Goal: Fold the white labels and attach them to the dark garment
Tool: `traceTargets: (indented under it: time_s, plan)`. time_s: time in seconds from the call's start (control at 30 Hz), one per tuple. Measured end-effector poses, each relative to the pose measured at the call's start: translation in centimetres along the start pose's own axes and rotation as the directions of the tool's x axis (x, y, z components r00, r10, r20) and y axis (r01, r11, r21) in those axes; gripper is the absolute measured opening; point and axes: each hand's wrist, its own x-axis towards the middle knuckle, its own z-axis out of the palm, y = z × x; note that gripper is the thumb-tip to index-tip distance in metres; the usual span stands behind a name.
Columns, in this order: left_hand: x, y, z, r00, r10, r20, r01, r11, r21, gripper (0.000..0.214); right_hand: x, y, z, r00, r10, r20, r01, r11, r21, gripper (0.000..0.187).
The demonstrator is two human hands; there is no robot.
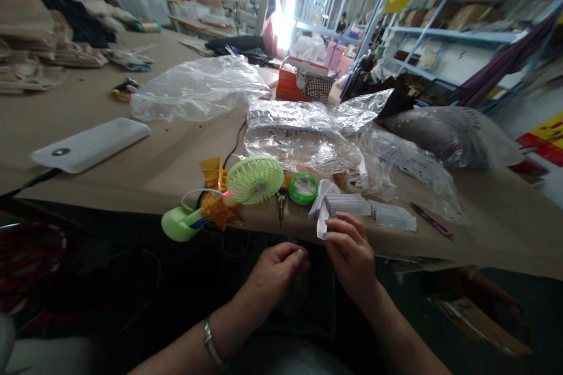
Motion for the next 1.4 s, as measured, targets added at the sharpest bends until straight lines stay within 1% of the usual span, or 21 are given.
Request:
traceTargets:
  time_s: [0.03, 0.1, 0.13, 0.2, 0.27, 0.3, 0.33, 0.4, 0.47, 0.53, 0.6, 0.67, 0.77, 0.9, 0.97, 1.03, 1.07, 1.13, 1.2, 1.3, 1.4]
  plan:
    - [0.0, 0.2, 0.4, 0.997, -0.062, 0.053, 0.069, 0.987, -0.143, 0.019, -0.4, -0.7, -0.1, 1.0, -0.008, 0.02, 0.007, 0.999, 0.044, 0.013]
    - [0.1, 0.5, 1.1, 0.98, -0.117, 0.159, 0.171, 0.906, -0.387, 0.026, -1.2, -2.1, -0.3, 0.997, -0.04, 0.07, 0.032, 0.992, 0.119, 0.014]
    - [0.2, 0.6, 1.4, 0.975, -0.118, 0.188, 0.194, 0.864, -0.465, 0.026, -1.6, -2.7, -0.4, 0.994, -0.062, 0.095, 0.048, 0.988, 0.147, 0.014]
    - [0.4, 0.7, 1.8, 0.976, -0.117, 0.185, 0.201, 0.817, -0.541, 0.02, -2.2, -3.6, -0.5, 0.982, -0.108, 0.154, 0.08, 0.98, 0.18, 0.015]
    - [0.5, 0.7, 2.1, 0.979, -0.14, 0.148, 0.199, 0.809, -0.552, 0.013, -2.5, -3.5, -0.7, 0.969, -0.134, 0.207, 0.101, 0.981, 0.166, 0.016]
    - [0.4, 0.7, 2.1, 0.978, -0.162, 0.133, 0.209, 0.813, -0.543, 0.01, -2.4, -3.1, -0.9, 0.967, -0.125, 0.222, 0.097, 0.987, 0.131, 0.019]
    - [0.3, 0.7, 2.1, 0.974, -0.19, 0.123, 0.227, 0.821, -0.525, 0.008, -2.2, -2.6, -1.1, 0.97, -0.097, 0.222, 0.082, 0.994, 0.074, 0.023]
    - [0.0, 0.6, 2.0, 0.963, -0.253, 0.097, 0.269, 0.842, -0.468, 0.01, -1.5, -1.1, -1.6, 0.982, -0.005, 0.188, 0.023, 0.996, -0.091, 0.031]
    - [-0.3, 0.6, 1.9, 0.951, -0.302, 0.063, 0.3, 0.861, -0.41, 0.012, -0.7, 0.5, -2.0, 0.984, 0.087, 0.155, -0.04, 0.959, -0.281, 0.037]
    - [-0.6, 0.5, 1.8, 0.946, -0.32, 0.04, 0.311, 0.87, -0.382, 0.013, -0.2, 1.6, -2.1, 0.973, 0.153, 0.173, -0.063, 0.897, -0.437, 0.041]
    - [-0.7, 0.4, 1.8, 0.944, -0.329, 0.033, 0.317, 0.87, -0.376, 0.014, 0.0, 2.2, -2.0, 0.96, 0.189, 0.206, -0.054, 0.849, -0.526, 0.039]
    - [-0.8, 0.3, 1.8, 0.94, -0.34, 0.04, 0.33, 0.867, -0.375, 0.015, -0.2, 2.4, -1.9, 0.961, 0.181, 0.208, -0.04, 0.838, -0.544, 0.033]
    - [-0.9, 0.2, 1.8, 0.935, -0.351, 0.053, 0.345, 0.863, -0.37, 0.015, -0.5, 2.8, -1.9, 0.978, 0.135, 0.161, -0.041, 0.876, -0.481, 0.024]
    - [-1.0, 0.5, 1.7, 0.936, -0.346, 0.062, 0.345, 0.87, -0.352, 0.015, -0.6, 3.6, -2.2, 0.993, 0.092, 0.07, -0.064, 0.941, -0.333, 0.014]
    - [-1.0, 0.6, 1.7, 0.933, -0.353, 0.061, 0.352, 0.869, -0.347, 0.015, -0.6, 3.3, -2.4, 0.996, 0.088, 0.013, -0.082, 0.968, -0.239, 0.012]
    - [-0.9, 0.7, 1.6, 0.931, -0.357, 0.078, 0.36, 0.861, -0.359, 0.015, -0.6, 2.3, -2.4, 0.998, 0.063, -0.005, -0.064, 0.99, -0.125, 0.012]
    - [-0.9, 0.7, 1.6, 0.93, -0.353, 0.1, 0.364, 0.854, -0.373, 0.015, -0.7, 1.4, -2.3, 0.999, 0.038, 0.01, -0.037, 0.998, -0.06, 0.013]
    - [-0.8, 0.7, 1.6, 0.936, -0.313, 0.163, 0.353, 0.84, -0.412, 0.015, -0.9, -0.5, -1.9, 0.995, -0.048, 0.09, 0.042, 0.997, 0.072, 0.014]
    - [-0.8, 0.7, 1.6, 0.943, -0.254, 0.214, 0.327, 0.822, -0.466, 0.013, -1.1, -2.3, -1.4, 0.975, -0.143, 0.172, 0.113, 0.979, 0.172, 0.013]
    - [-0.9, 0.6, 1.5, 0.952, -0.215, 0.217, 0.301, 0.783, -0.544, 0.009, -1.5, -3.8, -0.5, 0.944, -0.23, 0.237, 0.182, 0.961, 0.208, 0.014]
    - [-1.1, 0.3, 1.3, 0.951, -0.223, 0.213, 0.307, 0.755, -0.58, 0.01, -1.9, -3.9, -0.1, 0.929, -0.254, 0.269, 0.2, 0.957, 0.212, 0.014]
